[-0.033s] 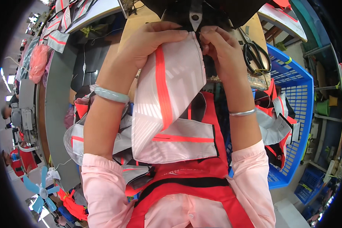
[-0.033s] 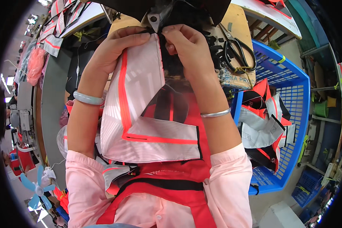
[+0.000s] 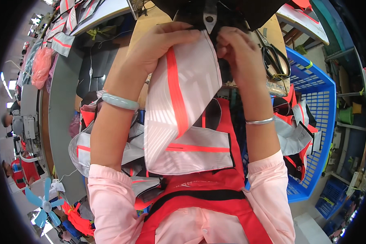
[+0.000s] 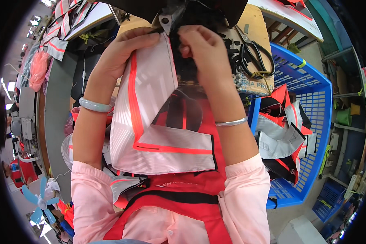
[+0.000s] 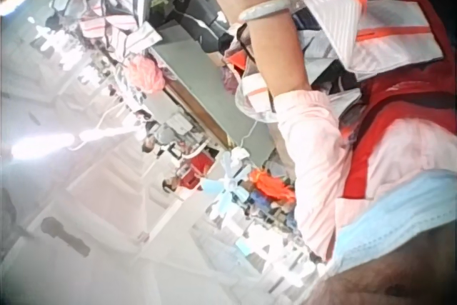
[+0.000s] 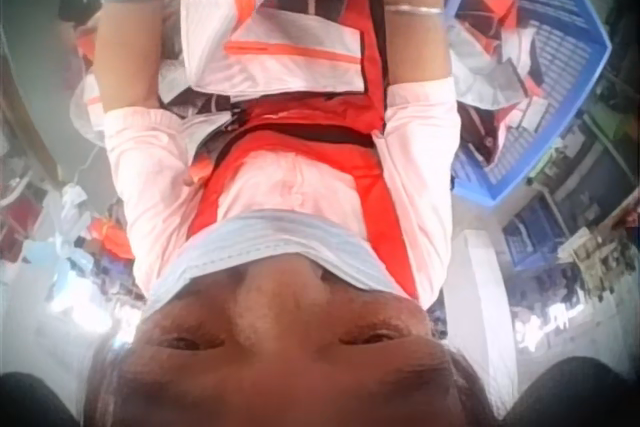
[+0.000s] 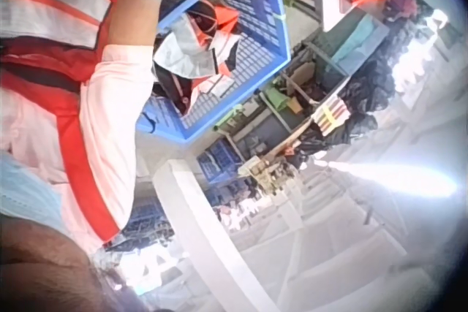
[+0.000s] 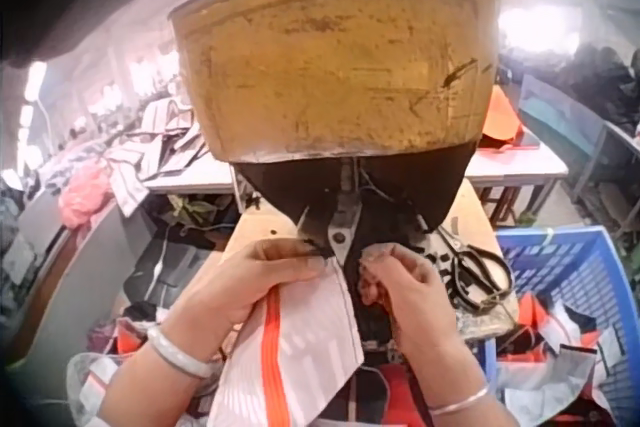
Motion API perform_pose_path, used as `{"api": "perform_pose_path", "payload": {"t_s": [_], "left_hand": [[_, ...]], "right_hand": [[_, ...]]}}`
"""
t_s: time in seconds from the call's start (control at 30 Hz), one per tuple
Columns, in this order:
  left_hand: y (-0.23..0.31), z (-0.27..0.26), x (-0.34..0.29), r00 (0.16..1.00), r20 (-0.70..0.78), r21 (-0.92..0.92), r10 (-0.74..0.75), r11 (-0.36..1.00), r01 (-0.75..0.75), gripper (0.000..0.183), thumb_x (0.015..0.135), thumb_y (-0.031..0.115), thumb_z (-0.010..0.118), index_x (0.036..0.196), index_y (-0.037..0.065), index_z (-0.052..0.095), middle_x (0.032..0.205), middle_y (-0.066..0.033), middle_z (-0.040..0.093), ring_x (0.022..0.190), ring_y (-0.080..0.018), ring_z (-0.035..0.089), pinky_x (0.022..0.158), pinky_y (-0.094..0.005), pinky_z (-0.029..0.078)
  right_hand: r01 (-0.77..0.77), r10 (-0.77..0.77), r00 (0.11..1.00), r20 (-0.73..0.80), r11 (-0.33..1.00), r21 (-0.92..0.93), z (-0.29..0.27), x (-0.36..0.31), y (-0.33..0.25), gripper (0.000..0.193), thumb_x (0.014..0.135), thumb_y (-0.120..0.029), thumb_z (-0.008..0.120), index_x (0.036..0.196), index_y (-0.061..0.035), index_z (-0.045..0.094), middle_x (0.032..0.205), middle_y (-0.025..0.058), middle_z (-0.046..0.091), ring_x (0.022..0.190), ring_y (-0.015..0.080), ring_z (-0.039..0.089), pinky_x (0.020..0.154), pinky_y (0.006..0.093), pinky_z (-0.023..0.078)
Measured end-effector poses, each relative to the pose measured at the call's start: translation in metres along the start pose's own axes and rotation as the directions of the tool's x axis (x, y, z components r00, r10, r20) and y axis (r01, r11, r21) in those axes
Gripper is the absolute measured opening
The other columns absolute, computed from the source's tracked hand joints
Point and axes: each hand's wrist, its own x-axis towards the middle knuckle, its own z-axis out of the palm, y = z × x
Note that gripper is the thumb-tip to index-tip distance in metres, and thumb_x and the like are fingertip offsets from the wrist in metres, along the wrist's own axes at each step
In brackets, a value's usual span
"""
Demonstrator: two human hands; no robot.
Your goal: The person assembles safety vests by hand, repeatedly picking up fabric pieces and fastening black straps to the edges of white and red panels. The worker handles multiple vests in sequence, aligning the straps and securing them before placing the finished items into a blue crate.
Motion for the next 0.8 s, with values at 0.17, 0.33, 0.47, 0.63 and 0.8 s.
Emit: {"api": "perform_pose_path", "payload": {"t_s": [0.17, 0.33, 0.47, 0.63, 0.8], "left_hand": [[0.003, 0.003, -0.018, 0.998, 0.060, 0.184, 0.012, 0.983, -0.023, 0.030, 0.083, 0.016, 0.071, 0.106, 0.000, 0.064, 0.089, -0.0019, 0.066, 0.079, -0.0076, 0.062, 0.073, -0.0217, 0.049], [-0.014, 0.022, -0.048, 0.972, 0.208, 0.432, 0.107, 0.882, -0.190, 0.033, 0.083, 0.019, 0.071, 0.109, 0.001, 0.061, 0.093, -0.0003, 0.063, 0.083, -0.0053, 0.057, 0.075, -0.0211, 0.046], [-0.037, -0.008, -0.064, 0.906, 0.409, 0.465, -0.114, 0.879, -0.100, 0.024, 0.089, 0.022, 0.063, 0.100, 0.001, 0.062, 0.088, -0.0025, 0.064, 0.086, -0.0071, 0.057, 0.075, -0.0235, 0.046], [-0.068, 0.021, -0.093, 0.936, 0.346, 0.355, -0.064, 0.932, -0.067, 0.021, 0.090, 0.020, 0.060, 0.087, -0.001, 0.061, 0.068, -0.0044, 0.054, 0.067, -0.0098, 0.050, 0.061, -0.0284, 0.042], [-0.043, 0.051, -0.096, 0.888, 0.391, 0.413, 0.243, 0.815, -0.405, 0.019, 0.086, 0.017, 0.061, 0.087, -0.002, 0.059, 0.070, -0.0151, 0.053, 0.061, -0.0219, 0.048, 0.059, -0.0314, 0.042]], "right_hand": [[0.400, -0.419, 0.886, 0.197, 0.478, -0.782, -0.023, -0.009, -0.015, 0.041, 0.089, -0.030, 0.062, 0.112, 0.0036, 0.063, 0.089, 0.0081, 0.067, 0.077, 0.0135, 0.061, 0.070, 0.0260, 0.048], [0.053, 0.222, 0.918, 0.330, 0.755, -0.654, -0.010, -0.067, -0.016, 0.039, 0.085, -0.028, 0.068, 0.107, 0.0040, 0.064, 0.089, 0.0059, 0.067, 0.080, 0.0092, 0.059, 0.070, 0.0248, 0.048], [-0.113, 0.194, 0.926, 0.325, 0.961, -0.251, -0.047, -0.102, -0.031, 0.033, 0.086, -0.013, 0.066, 0.114, 0.0035, 0.061, 0.099, 0.0057, 0.067, 0.088, 0.0095, 0.061, 0.077, 0.0238, 0.049], [0.169, -0.054, 0.982, 0.180, 0.671, -0.722, -0.077, -0.109, -0.036, 0.038, 0.082, -0.010, 0.065, 0.118, 0.0016, 0.059, 0.113, 0.0109, 0.063, 0.104, 0.0185, 0.059, 0.090, 0.0303, 0.045], [0.555, -0.056, 0.830, 0.555, 0.196, -0.809, -0.017, -0.109, -0.047, 0.027, 0.075, -0.014, 0.068, 0.097, 0.0012, 0.064, 0.091, 0.0144, 0.066, 0.083, 0.0342, 0.062, 0.076, 0.0362, 0.048]]}}
